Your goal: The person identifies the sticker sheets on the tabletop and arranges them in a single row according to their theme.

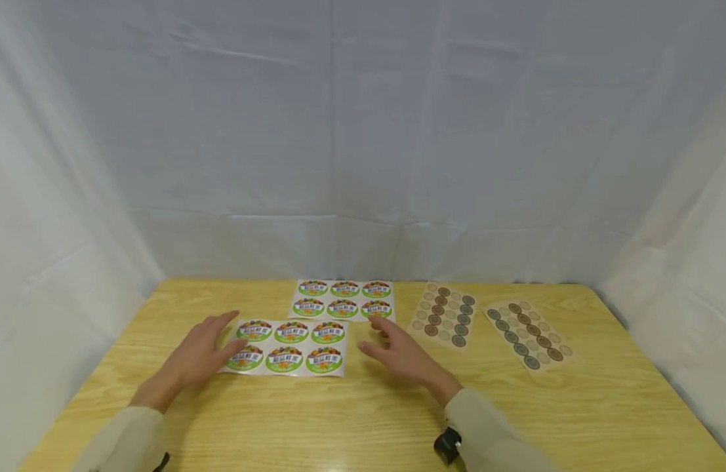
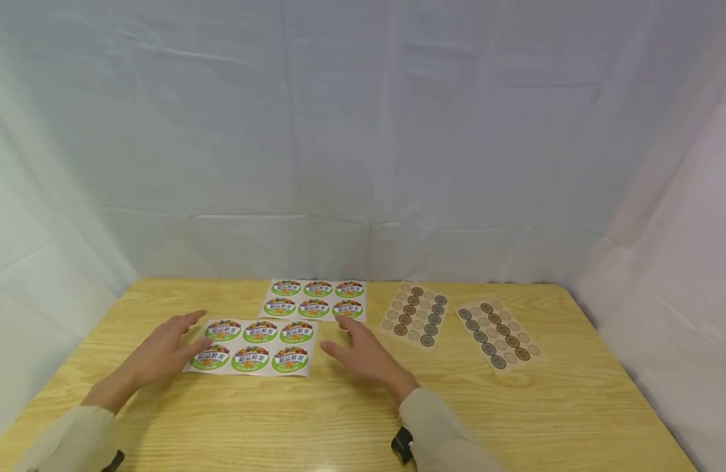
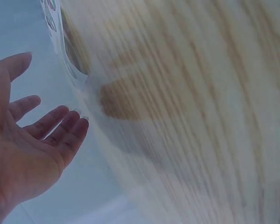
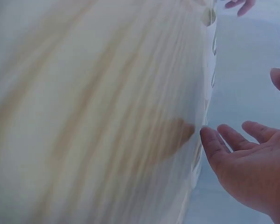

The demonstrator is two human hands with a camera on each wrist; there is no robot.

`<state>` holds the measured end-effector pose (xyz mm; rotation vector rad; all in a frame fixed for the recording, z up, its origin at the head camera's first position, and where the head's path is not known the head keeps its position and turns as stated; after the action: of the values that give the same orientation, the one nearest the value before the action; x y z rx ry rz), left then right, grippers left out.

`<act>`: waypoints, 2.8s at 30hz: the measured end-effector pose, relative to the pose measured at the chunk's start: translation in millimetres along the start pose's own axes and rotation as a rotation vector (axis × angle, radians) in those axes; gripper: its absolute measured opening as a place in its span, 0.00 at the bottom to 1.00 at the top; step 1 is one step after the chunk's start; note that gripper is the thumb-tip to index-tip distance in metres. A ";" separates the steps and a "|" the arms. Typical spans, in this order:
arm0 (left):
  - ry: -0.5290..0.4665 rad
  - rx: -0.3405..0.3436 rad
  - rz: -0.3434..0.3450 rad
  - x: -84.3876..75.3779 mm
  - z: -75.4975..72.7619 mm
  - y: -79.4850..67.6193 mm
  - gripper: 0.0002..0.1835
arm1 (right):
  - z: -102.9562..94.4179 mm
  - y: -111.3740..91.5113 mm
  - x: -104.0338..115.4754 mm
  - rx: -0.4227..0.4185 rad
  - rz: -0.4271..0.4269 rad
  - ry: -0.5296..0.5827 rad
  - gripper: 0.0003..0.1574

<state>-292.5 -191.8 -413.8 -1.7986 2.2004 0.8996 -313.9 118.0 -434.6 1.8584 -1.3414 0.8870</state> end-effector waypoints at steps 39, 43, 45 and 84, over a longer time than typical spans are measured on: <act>0.011 0.079 -0.149 31.7 25.1 21.4 0.45 | 47.1 30.6 17.8 -0.083 0.137 -0.276 0.51; 0.016 0.086 -0.148 30.6 25.9 20.7 0.46 | 48.0 30.7 17.7 -0.089 0.123 -0.304 0.52; 0.016 0.083 -0.143 29.5 25.9 20.4 0.45 | 48.3 30.3 18.2 -0.090 0.117 -0.314 0.53; -0.031 0.084 -0.160 26.0 27.6 21.4 0.37 | 53.8 29.4 19.6 -0.101 0.032 -0.471 0.50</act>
<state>-326.1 -196.6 -441.1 -1.8761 2.0102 0.7845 -329.9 56.3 -443.9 2.0467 -1.6620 0.3939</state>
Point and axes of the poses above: each hand's wrist, its own y-axis towards the middle knuckle, its own z-axis out of the palm, x = y × z, the point moved 9 cm from there along y, towards the middle knuckle, and after that the axes turned 15 degrees about -x, right-handed, at the moved point
